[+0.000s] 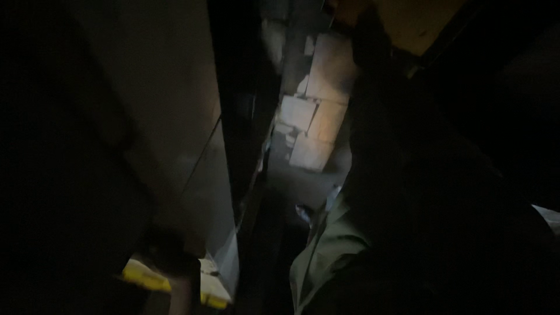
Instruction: The person uses a long knife to slice rectangular blocks of yellow bee wax into thin strips on a white table. After cutting several blocks, they place the strips into a metal tray and then stack the tray with others.
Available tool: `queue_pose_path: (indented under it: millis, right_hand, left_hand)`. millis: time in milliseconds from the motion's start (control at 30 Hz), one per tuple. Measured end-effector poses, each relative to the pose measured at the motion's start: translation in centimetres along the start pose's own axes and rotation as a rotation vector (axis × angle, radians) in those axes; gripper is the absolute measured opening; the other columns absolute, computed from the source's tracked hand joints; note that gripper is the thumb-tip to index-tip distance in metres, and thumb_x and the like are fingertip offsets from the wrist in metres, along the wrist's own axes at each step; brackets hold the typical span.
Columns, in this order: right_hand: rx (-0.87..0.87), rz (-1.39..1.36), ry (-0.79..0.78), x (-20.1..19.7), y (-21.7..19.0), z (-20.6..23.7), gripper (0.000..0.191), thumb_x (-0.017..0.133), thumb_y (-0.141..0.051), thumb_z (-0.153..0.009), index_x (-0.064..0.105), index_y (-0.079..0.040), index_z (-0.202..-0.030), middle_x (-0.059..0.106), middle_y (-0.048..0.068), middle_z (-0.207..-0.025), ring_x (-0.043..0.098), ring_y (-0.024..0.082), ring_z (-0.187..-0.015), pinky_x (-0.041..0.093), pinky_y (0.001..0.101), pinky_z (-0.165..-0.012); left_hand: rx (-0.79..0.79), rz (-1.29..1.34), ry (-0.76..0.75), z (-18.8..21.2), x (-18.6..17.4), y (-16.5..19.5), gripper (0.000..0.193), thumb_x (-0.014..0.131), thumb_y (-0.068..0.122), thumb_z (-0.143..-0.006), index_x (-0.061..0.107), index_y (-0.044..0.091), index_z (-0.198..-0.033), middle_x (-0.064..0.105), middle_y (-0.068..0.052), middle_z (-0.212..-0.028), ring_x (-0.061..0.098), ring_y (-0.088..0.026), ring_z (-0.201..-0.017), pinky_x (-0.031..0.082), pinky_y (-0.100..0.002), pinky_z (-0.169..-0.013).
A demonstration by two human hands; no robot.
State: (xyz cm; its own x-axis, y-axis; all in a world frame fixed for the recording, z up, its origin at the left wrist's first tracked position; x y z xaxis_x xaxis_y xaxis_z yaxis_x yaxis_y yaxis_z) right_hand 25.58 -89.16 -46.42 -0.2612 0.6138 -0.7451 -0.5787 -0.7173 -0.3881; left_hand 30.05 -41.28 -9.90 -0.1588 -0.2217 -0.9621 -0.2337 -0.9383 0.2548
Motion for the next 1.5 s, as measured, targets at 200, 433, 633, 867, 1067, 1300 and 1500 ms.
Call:
queue_pose_path:
  millis: [200, 433, 633, 867, 1067, 1300, 1500]
  right_hand:
    - [-0.037, -0.087, 0.340, -13.1, 1.9, 4.8, 0.029, 0.058, -0.025, -0.098, 0.072, -0.004, -0.112, 0.073, 0.022, -0.105, 0.070, 0.039, -0.093, 0.055, 0.0512, -0.079]
    - [-0.212, 0.039, 0.671, -32.9, -2.5, 24.4, 0.031, 0.054, -0.027, -0.100, 0.074, -0.005, -0.111, 0.073, 0.021, -0.105, 0.070, 0.038, -0.090, 0.056, 0.0503, -0.077]
    - [-0.283, 0.505, 0.486, -34.7, -16.5, 45.0, 0.034, 0.051, -0.029, -0.102, 0.075, -0.006, -0.110, 0.074, 0.020, -0.105, 0.071, 0.037, -0.088, 0.056, 0.0495, -0.076]
    - [-0.240, 0.222, 0.259, -35.3, -32.0, 67.3, 0.045, 0.068, -0.053, -0.089, 0.080, -0.010, -0.083, 0.074, 0.012, -0.075, 0.068, 0.027, -0.065, 0.053, 0.0440, -0.067]
    - [-0.391, -0.308, 0.371, -39.2, -34.1, 70.1, 0.034, 0.065, -0.038, -0.098, 0.072, -0.006, -0.092, 0.068, 0.009, -0.066, 0.065, 0.017, -0.052, 0.051, 0.0321, -0.047]
    - [-1.055, -0.397, 0.325, -30.1, -51.0, 60.9, 0.045, 0.050, -0.049, -0.108, 0.063, -0.007, -0.120, 0.067, 0.011, -0.109, 0.068, 0.020, -0.093, 0.057, 0.0358, -0.081]
    - [-0.623, 0.125, 0.514, -24.9, -49.0, 44.8, 0.054, 0.078, -0.042, -0.088, 0.063, -0.005, -0.124, 0.058, 0.023, -0.129, 0.056, 0.040, -0.122, 0.047, 0.0514, -0.101]
  left_hand:
    - [0.009, 0.118, 0.044, -2.7, 0.3, 1.7, 0.067, 0.047, 0.015, -0.120, 0.002, -0.001, -0.167, 0.009, -0.024, -0.175, 0.018, -0.038, -0.163, 0.021, -0.048, -0.138]
    - [0.178, 0.054, 0.303, -3.5, -5.2, 10.1, 0.079, 0.065, 0.016, -0.110, 0.011, -0.007, -0.164, 0.017, -0.029, -0.171, 0.023, -0.043, -0.159, 0.021, -0.052, -0.132]
    - [0.323, 0.080, -0.016, 3.7, -7.3, 15.9, 0.064, 0.081, 0.037, -0.081, 0.059, -0.004, -0.124, 0.057, -0.034, -0.128, 0.050, -0.052, -0.125, 0.035, -0.053, -0.112]
    - [0.722, 0.768, -0.072, 21.5, -23.6, 14.8, 0.107, 0.088, 0.043, -0.075, 0.037, -0.006, -0.155, 0.043, -0.033, -0.150, 0.042, -0.048, -0.141, 0.036, -0.054, -0.116]
    - [0.693, 0.712, 0.156, 28.1, -42.6, 7.9, 0.091, 0.098, 0.041, -0.065, 0.057, 0.003, -0.138, 0.064, -0.016, -0.119, 0.063, -0.032, -0.115, 0.050, -0.045, -0.101]
    - [0.326, 0.329, 0.358, 29.5, -49.3, 0.0, 0.059, 0.090, 0.023, -0.062, 0.065, 0.000, -0.111, 0.066, -0.015, -0.096, 0.065, -0.032, -0.091, 0.053, -0.044, -0.080]
    - [0.092, 0.071, 0.520, 26.2, -40.3, -5.8, 0.033, 0.077, 0.014, -0.059, 0.057, 0.005, -0.084, 0.057, -0.015, -0.083, 0.058, -0.037, -0.082, 0.047, -0.050, -0.072]
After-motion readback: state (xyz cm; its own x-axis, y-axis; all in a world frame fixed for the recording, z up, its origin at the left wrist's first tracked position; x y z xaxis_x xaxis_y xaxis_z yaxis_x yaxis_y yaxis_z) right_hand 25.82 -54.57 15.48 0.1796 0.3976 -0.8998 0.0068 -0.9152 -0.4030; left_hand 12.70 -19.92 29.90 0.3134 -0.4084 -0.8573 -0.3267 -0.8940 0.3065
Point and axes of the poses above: each hand's wrist, its own z-axis away from the middle knuckle, its own x-axis out of the palm, y = z × x, the point moved 9 cm from there along -z, towards the middle knuckle
